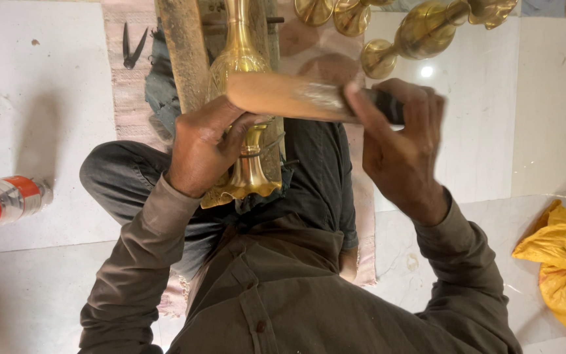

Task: The person sits on the floor with a brass vase clamped to a wooden block on their lap and engraves decorative patterns into its surface, holding a chisel against the metal and striking it with a wooden mallet. They reposition the vase and chisel repeatedly across the surface, then rub the engraved area with a round abrasive stone.

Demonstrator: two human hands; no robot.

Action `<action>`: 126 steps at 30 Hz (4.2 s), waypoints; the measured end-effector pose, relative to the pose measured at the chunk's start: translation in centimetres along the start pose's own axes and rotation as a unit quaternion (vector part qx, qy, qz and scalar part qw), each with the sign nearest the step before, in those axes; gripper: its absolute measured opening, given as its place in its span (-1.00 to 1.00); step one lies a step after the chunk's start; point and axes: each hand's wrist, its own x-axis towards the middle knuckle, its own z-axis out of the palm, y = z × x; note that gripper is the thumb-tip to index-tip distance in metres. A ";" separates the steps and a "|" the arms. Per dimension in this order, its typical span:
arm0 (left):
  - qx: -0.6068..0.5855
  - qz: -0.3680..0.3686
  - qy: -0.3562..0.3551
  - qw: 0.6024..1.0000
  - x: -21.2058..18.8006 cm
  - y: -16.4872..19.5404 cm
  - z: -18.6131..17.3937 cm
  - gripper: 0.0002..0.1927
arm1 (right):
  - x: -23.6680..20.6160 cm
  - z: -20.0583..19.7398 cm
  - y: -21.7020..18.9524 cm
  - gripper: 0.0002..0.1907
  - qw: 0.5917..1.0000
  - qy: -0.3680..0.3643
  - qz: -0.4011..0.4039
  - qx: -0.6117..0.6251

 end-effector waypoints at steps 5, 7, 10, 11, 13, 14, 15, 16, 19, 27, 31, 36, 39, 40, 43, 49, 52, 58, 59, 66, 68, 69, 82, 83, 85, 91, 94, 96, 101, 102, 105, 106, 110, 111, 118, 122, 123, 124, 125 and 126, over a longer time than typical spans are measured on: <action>-0.017 0.009 -0.003 1.000 0.0 -0.3 0.1 -0.64 | 0.5 0.1 -0.5 -0.32 1.000 0.004 0.004 0.030; -0.018 0.012 0.002 1.000 0.0 -0.4 0.1 -0.64 | 0.5 0.3 -0.6 -0.32 1.000 0.002 -0.011 0.019; -0.018 0.001 0.015 1.000 -0.2 -0.4 0.3 -0.63 | 0.5 0.8 -0.5 -0.34 0.995 0.025 0.005 0.101; -0.022 -0.006 0.013 1.000 -0.2 -0.5 0.3 -0.65 | 0.4 0.9 -0.3 -0.35 0.999 0.022 -0.025 0.015; -0.024 -0.008 0.013 1.000 -0.3 -0.5 0.4 -0.65 | 0.1 1.0 -0.2 -0.35 1.000 0.020 -0.018 0.009; -0.020 -0.002 0.017 1.000 -0.3 -0.5 0.4 -0.64 | 0.0 1.0 -0.1 -0.33 0.996 0.022 0.016 0.087; -0.017 0.003 0.022 1.000 -0.3 -0.5 0.3 -0.63 | -0.2 0.9 0.0 -0.31 0.985 0.023 0.049 0.166; -0.013 0.001 0.018 1.000 -0.4 -0.5 0.3 -0.64 | -0.4 0.8 0.0 -0.32 0.992 0.021 0.038 0.122; -0.009 0.006 0.010 1.000 -0.3 -0.7 0.2 -0.66 | -0.8 0.6 0.0 -0.33 0.997 0.026 0.026 0.069; -0.006 0.005 0.016 1.000 -0.4 -0.7 0.3 -0.66 | 0.6 0.8 -0.5 -0.32 0.997 -0.013 -0.054 -0.047; -0.034 0.007 0.024 0.999 -0.4 -0.6 0.2 -0.65 | 1.2 0.6 -0.9 -0.32 0.994 0.011 0.012 0.110; -0.004 0.005 0.021 1.000 -0.4 -0.5 0.2 -0.70 | 0.5 0.4 -0.7 -0.32 0.982 0.023 0.034 0.185; 0.012 -0.003 0.007 1.000 -0.6 -0.6 0.1 -0.71 | 0.0 0.9 -0.2 -0.36 0.996 0.001 -0.052 -0.075; 0.015 0.001 0.006 1.000 -0.7 -0.7 0.1 -0.71 | -0.1 1.3 0.0 -0.36 0.999 0.021 -0.031 -0.002; 0.008 0.024 0.006 1.000 -0.7 -0.8 0.1 -0.70 | -0.3 2.2 0.5 -0.38 0.995 0.057 -0.005 0.086; -0.009 0.025 0.010 1.000 -0.6 -0.9 0.0 -0.69 | -1.2 1.2 0.4 -0.36 1.000 0.011 -0.016 0.013; -0.006 0.009 0.005 1.000 -0.6 -0.8 0.0 -0.67 | -1.3 1.0 -0.2 -0.35 0.992 0.035 0.016 0.123; -0.007 0.030 0.027 0.999 -0.7 -0.9 0.3 -0.61 | -1.0 1.4 -0.5 -0.32 0.984 0.048 0.036 0.165; -0.008 0.027 0.029 0.999 -0.7 -1.0 0.4 -0.61 | -0.9 1.4 -0.5 -0.32 0.986 0.043 0.029 0.156; -0.009 0.023 0.038 0.999 -1.0 -1.2 0.4 -0.71 | 0.4 1.2 -0.6 -0.32 0.993 0.025 0.003 0.113; 0.003 0.010 0.035 0.999 -1.0 -1.3 0.4 -0.73 | 0.7 1.0 -0.7 -0.33 0.998 0.023 -0.062 -0.006; 0.009 0.003 0.032 0.999 -1.0 -1.3 0.4 -0.73 | 0.8 1.0 -0.7 -0.34 0.993 0.022 -0.094 -0.065; 0.021 0.018 0.015 1.000 -0.9 -0.9 0.1 -0.74 | 0.5 0.7 -0.6 -0.35 0.998 0.019 -0.053 -0.035; 0.010 0.023 0.017 1.000 -1.0 -0.8 0.1 -0.73 | 0.3 0.7 -0.6 -0.36 0.999 0.031 -0.028 0.018; -0.006 0.030 0.023 0.999 -1.0 -0.9 0.1 -0.70 | -0.1 0.6 -0.6 -0.35 0.994 0.038 0.005 0.098; -0.001 0.041 0.022 0.999 -0.8 -1.3 0.1 -0.68 | -1.0 1.1 -0.5 -0.36 0.993 0.057 0.006 0.101; -0.002 0.040 0.024 0.999 -0.8 -1.2 0.1 -0.64 | -0.8 1.3 -0.6 -0.35 0.986 0.063 0.019 0.152; -0.010 0.034 0.021 0.999 -0.9 -1.1 0.1 -0.64 | -0.4 1.1 -0.7 -0.35 0.986 0.051 0.017 0.158; -0.008 0.010 0.020 1.000 -0.8 -1.0 0.1 -0.70 | 0.2 1.0 -0.9 -0.34 0.994 0.025 -0.014 0.107; -0.007 0.000 0.022 1.000 -0.8 -1.0 0.1 -0.70 | 0.3 1.2 -0.9 -0.34 0.980 0.037 0.011 0.195; -0.019 0.025 0.032 0.999 -1.0 -1.0 0.2 -0.73 | 0.0 1.6 -0.5 -0.40 0.992 0.013 -0.051 -0.112; -0.010 0.021 0.030 0.999 -1.1 -1.1 0.2 -0.72 | -0.2 1.7 -0.3 -0.40 0.999 0.025 -0.022 -0.008; 0.017 0.025 0.027 0.999 -1.6 -1.6 0.3 -0.71 | -1.0 1.9 0.5 -0.42 0.999 0.028 -0.039 0.011; 0.023 0.029 0.025 0.999 -1.7 -1.8 0.3 -0.71 | -1.2 2.0 0.7 -0.43 0.994 0.016 -0.075 -0.082; 0.052 0.038 0.014 0.998 -1.9 -1.8 0.1 -0.70 | -1.8 2.7 0.3 -0.41 0.999 0.033 -0.019 0.029; 0.041 0.049 0.014 0.998 -1.4 -1.5 -0.1 -0.65 | -1.0 1.9 -0.3 -0.40 0.991 0.077 -0.012 0.110; 0.039 0.054 0.012 0.998 -1.5 -1.3 -0.1 -0.63 | -0.9 1.5 -0.6 -0.39 0.981 0.077 -0.002 0.180; 0.036 0.046 0.013 0.998 -1.5 -1.2 -0.1 -0.64 | -0.8 1.2 -0.9 -0.40 0.993 0.059 -0.022 0.101; 0.035 0.041 0.014 0.998 -1.4 -1.2 -0.1 -0.64 | -0.7 0.9 -1.0 -0.41 0.998 0.043 -0.042 0.020; 0.034 0.039 0.015 0.999 -1.3 -1.2 -0.1 -0.65 | -0.7 0.5 -1.1 -0.42 0.996 0.030 -0.062 -0.062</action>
